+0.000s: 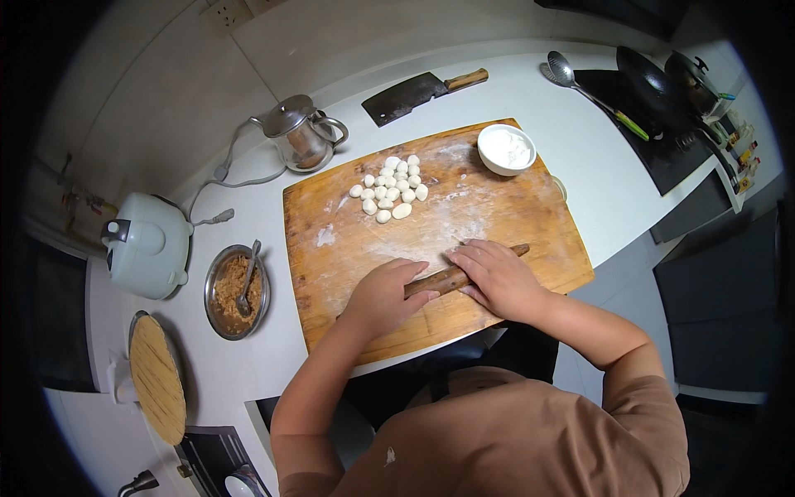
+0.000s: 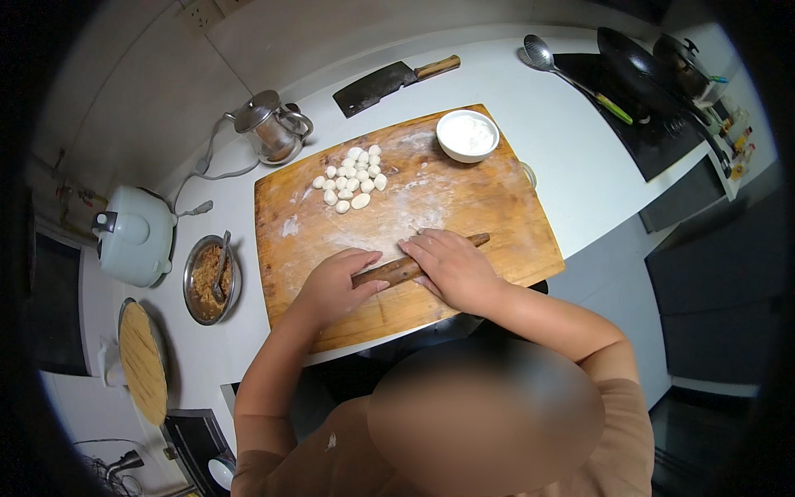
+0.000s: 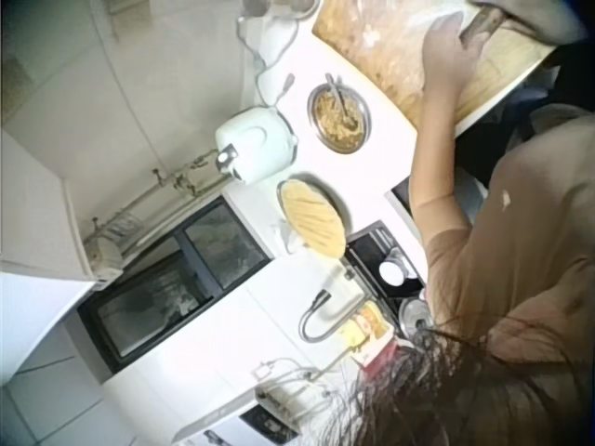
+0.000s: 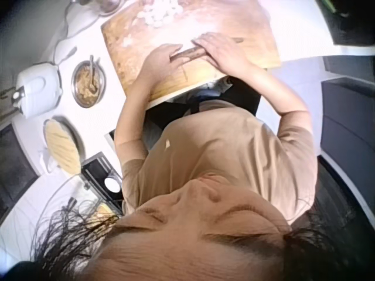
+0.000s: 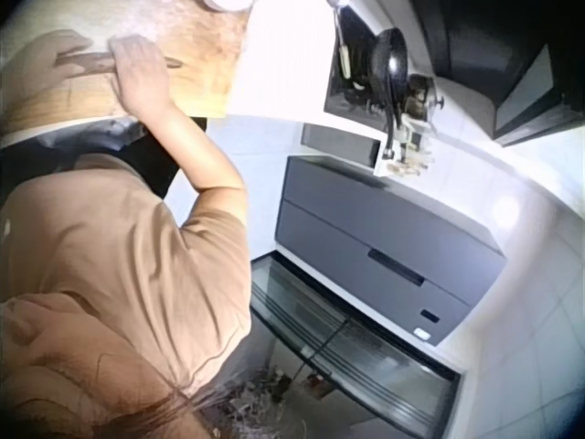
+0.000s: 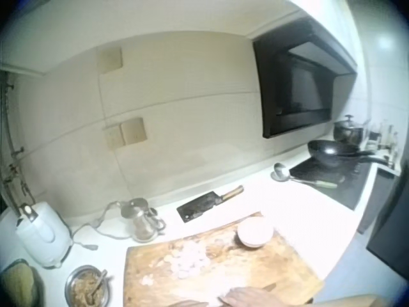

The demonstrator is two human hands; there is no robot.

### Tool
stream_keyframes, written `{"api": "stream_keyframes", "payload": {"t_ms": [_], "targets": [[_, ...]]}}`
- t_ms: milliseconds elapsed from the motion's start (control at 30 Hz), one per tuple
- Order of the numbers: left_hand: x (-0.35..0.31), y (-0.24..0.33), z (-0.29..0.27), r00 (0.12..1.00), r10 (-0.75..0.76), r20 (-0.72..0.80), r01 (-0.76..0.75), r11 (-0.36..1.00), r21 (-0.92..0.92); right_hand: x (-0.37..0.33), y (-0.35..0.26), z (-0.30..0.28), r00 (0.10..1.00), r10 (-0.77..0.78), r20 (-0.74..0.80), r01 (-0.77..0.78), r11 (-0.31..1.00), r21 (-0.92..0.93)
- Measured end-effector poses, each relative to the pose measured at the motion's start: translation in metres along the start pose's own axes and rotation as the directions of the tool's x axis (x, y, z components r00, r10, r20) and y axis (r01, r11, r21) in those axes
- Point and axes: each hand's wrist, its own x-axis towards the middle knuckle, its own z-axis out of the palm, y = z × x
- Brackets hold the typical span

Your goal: The person rolls small dough balls into flat circular discs using a wooden rolling pin on a floured cutting board. The person repeatedly picks up a dough ball, flattens it with the rolling pin, and places the finished disc aside on the board.

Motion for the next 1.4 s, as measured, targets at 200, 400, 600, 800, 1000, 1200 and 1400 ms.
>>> {"api": "stream_keyframes", "payload": {"t_ms": [200, 400, 600, 800, 1000, 1200, 1400], "targets": [[0.012, 0.005, 0.002, 0.992, -0.115, 0.050, 0.118, 0.991, -0.063, -0.002, 0.002, 0.003, 0.999, 0.020, -0.028, -0.018, 0.999, 0.048], [0.013, -0.005, 0.011, 0.990, -0.123, -0.063, 0.114, 0.985, -0.132, -0.002, -0.001, 0.002, 0.998, 0.007, -0.063, -0.006, 1.000, 0.018], [0.024, -0.009, 0.014, 0.960, -0.280, 0.008, 0.279, 0.955, -0.104, -0.005, -0.002, 0.005, 0.981, -0.068, -0.180, 0.059, 0.997, -0.055], [0.025, 0.000, 0.002, 0.964, -0.175, -0.202, 0.156, 0.982, -0.107, -0.015, -0.006, -0.004, 0.961, -0.138, -0.239, 0.129, 0.990, -0.053], [-0.018, -0.009, 0.003, 0.983, 0.049, -0.178, -0.032, 0.995, 0.094, -0.030, 0.002, -0.003, 0.983, -0.094, -0.159, 0.096, 0.995, 0.006], [-0.072, -0.002, 0.005, 0.989, -0.034, -0.146, 0.072, 0.962, 0.265, -0.025, 0.002, -0.006, 0.996, -0.047, -0.079, 0.052, 0.997, 0.054], [-0.078, 0.001, 0.010, 0.985, -0.134, -0.107, 0.167, 0.887, 0.431, 0.009, -0.005, 0.002, 0.995, -0.058, 0.079, 0.049, 0.993, 0.103]]}}
